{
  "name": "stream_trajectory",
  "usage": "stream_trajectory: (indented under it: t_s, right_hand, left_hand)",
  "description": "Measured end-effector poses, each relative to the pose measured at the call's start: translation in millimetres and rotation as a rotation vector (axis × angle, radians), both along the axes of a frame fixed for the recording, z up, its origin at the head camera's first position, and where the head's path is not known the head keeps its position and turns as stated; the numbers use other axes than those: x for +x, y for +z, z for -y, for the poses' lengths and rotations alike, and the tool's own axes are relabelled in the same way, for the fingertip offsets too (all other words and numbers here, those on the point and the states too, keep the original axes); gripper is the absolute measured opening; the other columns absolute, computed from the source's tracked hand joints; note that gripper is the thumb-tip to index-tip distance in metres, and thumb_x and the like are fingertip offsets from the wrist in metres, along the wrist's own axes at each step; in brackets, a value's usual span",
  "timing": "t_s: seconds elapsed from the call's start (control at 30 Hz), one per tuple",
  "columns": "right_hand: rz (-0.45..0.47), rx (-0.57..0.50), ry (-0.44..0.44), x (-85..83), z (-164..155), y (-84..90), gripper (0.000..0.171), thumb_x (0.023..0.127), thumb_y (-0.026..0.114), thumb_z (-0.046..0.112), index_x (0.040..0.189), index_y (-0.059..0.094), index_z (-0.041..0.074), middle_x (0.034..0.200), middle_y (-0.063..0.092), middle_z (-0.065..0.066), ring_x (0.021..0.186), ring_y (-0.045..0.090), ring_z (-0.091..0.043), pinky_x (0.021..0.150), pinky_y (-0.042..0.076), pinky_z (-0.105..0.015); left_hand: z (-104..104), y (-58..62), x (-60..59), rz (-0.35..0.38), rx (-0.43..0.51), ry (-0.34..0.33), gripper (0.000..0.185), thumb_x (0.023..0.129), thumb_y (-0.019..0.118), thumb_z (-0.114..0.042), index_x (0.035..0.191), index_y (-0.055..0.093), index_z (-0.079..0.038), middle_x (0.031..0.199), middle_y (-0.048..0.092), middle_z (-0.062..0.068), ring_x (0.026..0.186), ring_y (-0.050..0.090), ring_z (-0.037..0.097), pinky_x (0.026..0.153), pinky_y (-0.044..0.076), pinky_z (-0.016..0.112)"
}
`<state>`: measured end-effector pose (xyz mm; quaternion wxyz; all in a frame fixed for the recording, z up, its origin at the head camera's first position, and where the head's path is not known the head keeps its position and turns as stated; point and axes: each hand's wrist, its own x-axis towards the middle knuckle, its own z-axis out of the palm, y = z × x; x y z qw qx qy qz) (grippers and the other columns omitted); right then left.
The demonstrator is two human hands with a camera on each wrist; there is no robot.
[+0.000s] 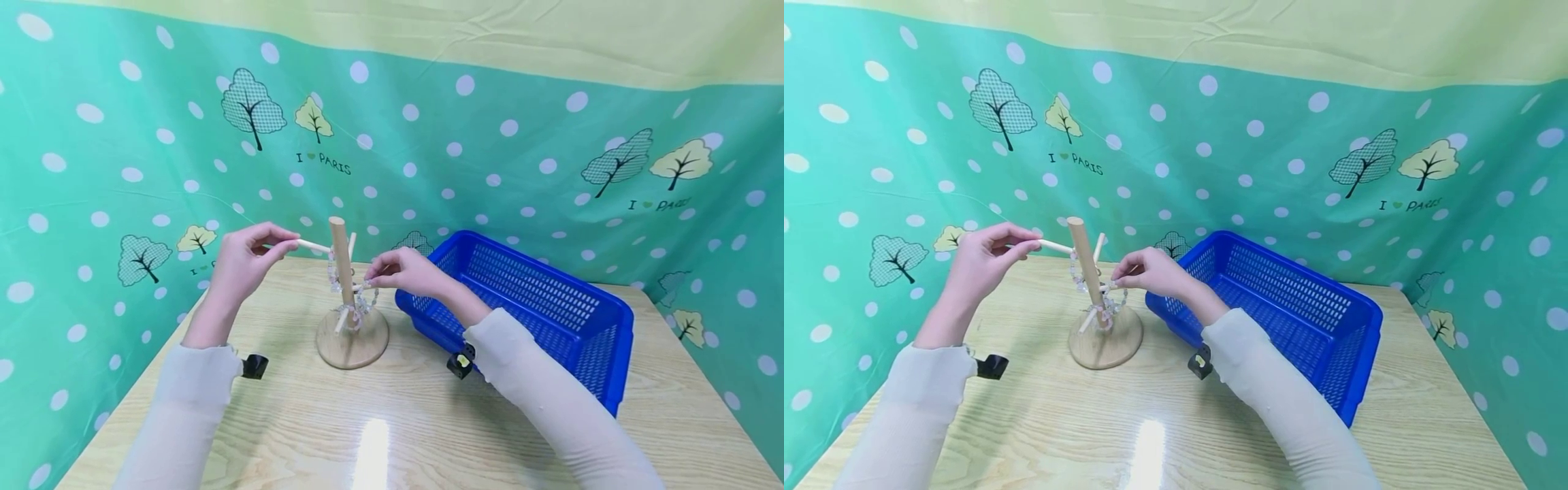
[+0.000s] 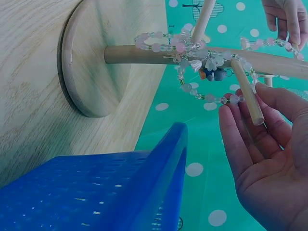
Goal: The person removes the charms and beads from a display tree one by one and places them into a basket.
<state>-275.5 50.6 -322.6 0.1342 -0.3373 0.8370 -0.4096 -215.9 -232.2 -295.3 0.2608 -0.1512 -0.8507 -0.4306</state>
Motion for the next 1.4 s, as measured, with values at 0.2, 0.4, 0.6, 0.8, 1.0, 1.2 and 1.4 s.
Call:
stream_trajectory:
  t_s: [0.2,0.4,0.6,0.8,1.0,1.2,1.4]
  right_hand:
    - [-0.011,-0.001,-0.008,0.0,-5,0.9,0.013,0.094,0.07,0.014,0.102,0.074,0.005,0.102,0.074,-0.009,0.086,0.068,-0.012,0.076,0.057,-0.023]
    - [-0.002,-0.017,-0.009,-0.5,-10,1.8,0.012,0.093,0.07,0.013,0.102,0.074,0.005,0.101,0.073,-0.01,0.09,0.07,-0.024,0.078,0.058,-0.027]
    - [-0.003,-0.012,-0.013,-1.8,-14,2.1,0.013,0.093,0.07,0.014,0.102,0.074,0.004,0.1,0.074,-0.01,0.093,0.07,-0.027,0.082,0.06,-0.036]
    - [0.002,-0.008,-0.017,-1.3,-17,3.0,0.012,0.094,0.07,0.013,0.102,0.074,0.005,0.099,0.075,-0.009,0.092,0.07,-0.026,0.085,0.059,-0.043]
    - [0.01,-0.015,-0.027,-1.6,-22,3.1,0.012,0.094,0.07,0.014,0.102,0.075,0.006,0.1,0.075,-0.009,0.095,0.069,-0.031,0.087,0.058,-0.047]
    - [-0.03,-0.005,-0.048,-1.5,-29,5.4,0.011,0.094,0.07,0.013,0.1,0.075,0.006,0.098,0.075,-0.009,0.088,0.069,-0.023,0.08,0.057,-0.028]
    - [-0.055,-0.017,-0.065,-0.2,-37,7.3,0.011,0.094,0.07,0.011,0.1,0.075,0.004,0.098,0.075,-0.009,0.083,0.067,-0.01,0.08,0.058,-0.029]
  left_hand:
    - [0,-0.7,0.3,0.001,0.011,-0.007,0.011,0.09,0.074,-0.012,0.098,0.077,-0.005,0.085,0.073,-0.012,0.07,0.062,-0.005,0.063,0.052,0.008]
    - [0,0.8,0.5,-0.001,0.003,-0.004,0.011,0.09,0.074,-0.012,0.097,0.077,-0.004,0.084,0.071,-0.014,0.069,0.061,-0.004,0.062,0.051,0.008]
    - [-1,1.5,0.8,0.002,0.002,-0.004,0.011,0.09,0.074,-0.013,0.097,0.077,-0.005,0.084,0.071,-0.015,0.069,0.061,-0.004,0.062,0.051,0.008]
    - [0,0.5,0.4,0.002,0.008,-0.011,0.011,0.09,0.074,-0.012,0.098,0.077,-0.005,0.083,0.07,-0.02,0.069,0.061,-0.005,0.062,0.051,0.008]
    - [0,-0.9,-0.3,0.001,0.013,-0.012,0.01,0.09,0.074,-0.011,0.098,0.077,-0.005,0.085,0.073,-0.013,0.069,0.061,-0.005,0.062,0.052,0.008]
    - [0,-1.3,-0.5,-0.005,0.011,-0.011,0.01,0.09,0.074,-0.01,0.098,0.077,-0.005,0.085,0.074,-0.01,0.07,0.061,-0.007,0.062,0.052,0.007]
    - [0,-1.4,-0.2,-0.004,0.012,-0.007,0.01,0.091,0.073,-0.01,0.098,0.077,-0.004,0.085,0.073,-0.01,0.07,0.061,-0.008,0.063,0.052,0.008]
